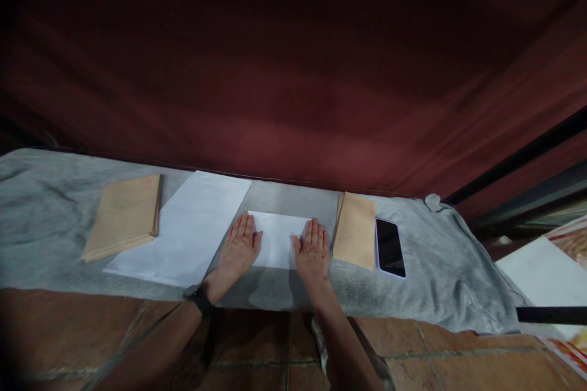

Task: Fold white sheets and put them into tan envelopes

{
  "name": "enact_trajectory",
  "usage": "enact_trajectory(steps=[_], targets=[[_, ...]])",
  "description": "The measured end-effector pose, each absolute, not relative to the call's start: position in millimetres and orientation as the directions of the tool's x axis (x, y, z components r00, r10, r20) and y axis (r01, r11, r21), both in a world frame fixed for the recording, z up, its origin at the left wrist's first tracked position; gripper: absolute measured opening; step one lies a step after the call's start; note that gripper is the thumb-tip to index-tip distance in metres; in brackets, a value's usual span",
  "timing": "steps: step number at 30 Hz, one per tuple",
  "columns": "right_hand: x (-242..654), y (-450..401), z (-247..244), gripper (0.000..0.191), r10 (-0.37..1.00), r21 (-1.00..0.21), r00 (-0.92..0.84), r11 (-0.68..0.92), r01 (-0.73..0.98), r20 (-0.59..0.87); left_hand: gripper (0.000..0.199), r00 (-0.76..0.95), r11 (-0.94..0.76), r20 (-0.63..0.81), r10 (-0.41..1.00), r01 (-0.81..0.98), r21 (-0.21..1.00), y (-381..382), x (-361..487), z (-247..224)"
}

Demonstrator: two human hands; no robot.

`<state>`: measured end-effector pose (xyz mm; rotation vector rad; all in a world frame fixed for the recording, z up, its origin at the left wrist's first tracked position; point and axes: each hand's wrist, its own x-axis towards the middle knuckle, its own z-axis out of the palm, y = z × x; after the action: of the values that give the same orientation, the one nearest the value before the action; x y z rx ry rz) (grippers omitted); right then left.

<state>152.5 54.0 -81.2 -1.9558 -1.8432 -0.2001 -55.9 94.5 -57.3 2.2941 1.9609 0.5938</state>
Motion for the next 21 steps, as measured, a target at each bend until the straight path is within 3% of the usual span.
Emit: enact_trajectory(steps=[6,11,14,17,21], targets=[[129.7,41.3,-63.4,0.058,0.947,-0.277,-0.098,0.187,0.942,0.305,0.053,0.041,-0.113,0.154,0.987,0.859,0.499,100.9,-73.0,-39.0],[105.9,29.6,-50.1,0.064,0.953,-0.309,-0.239,0.288,0.907,0.186,0.059,-0.084,0.056,0.005,0.996,0.704,0.708,109.8,-83.1,-27.5],[98.8,25.2,-46.5,0.074,0.951,-0.317,-0.266,0.305,0.898,0.160,0.068,-0.111,0.167,-0.129,0.985,0.469,0.867,112.8,-84.4,-26.0],[95.0,23.3,-43.1,0.081,0.946,-0.340,-0.289,0.323,0.883,0.147,0.078,-0.074,0.262,-0.253,0.965,0.165,0.951,110.9,-81.4,-20.2],[100.9,28.9,-28.8,0.061,0.958,-0.489,-0.205,0.280,0.826,0.202,0.072,0.039,0.272,-0.269,0.962,-0.168,0.948,107.3,-74.4,-1.7]])
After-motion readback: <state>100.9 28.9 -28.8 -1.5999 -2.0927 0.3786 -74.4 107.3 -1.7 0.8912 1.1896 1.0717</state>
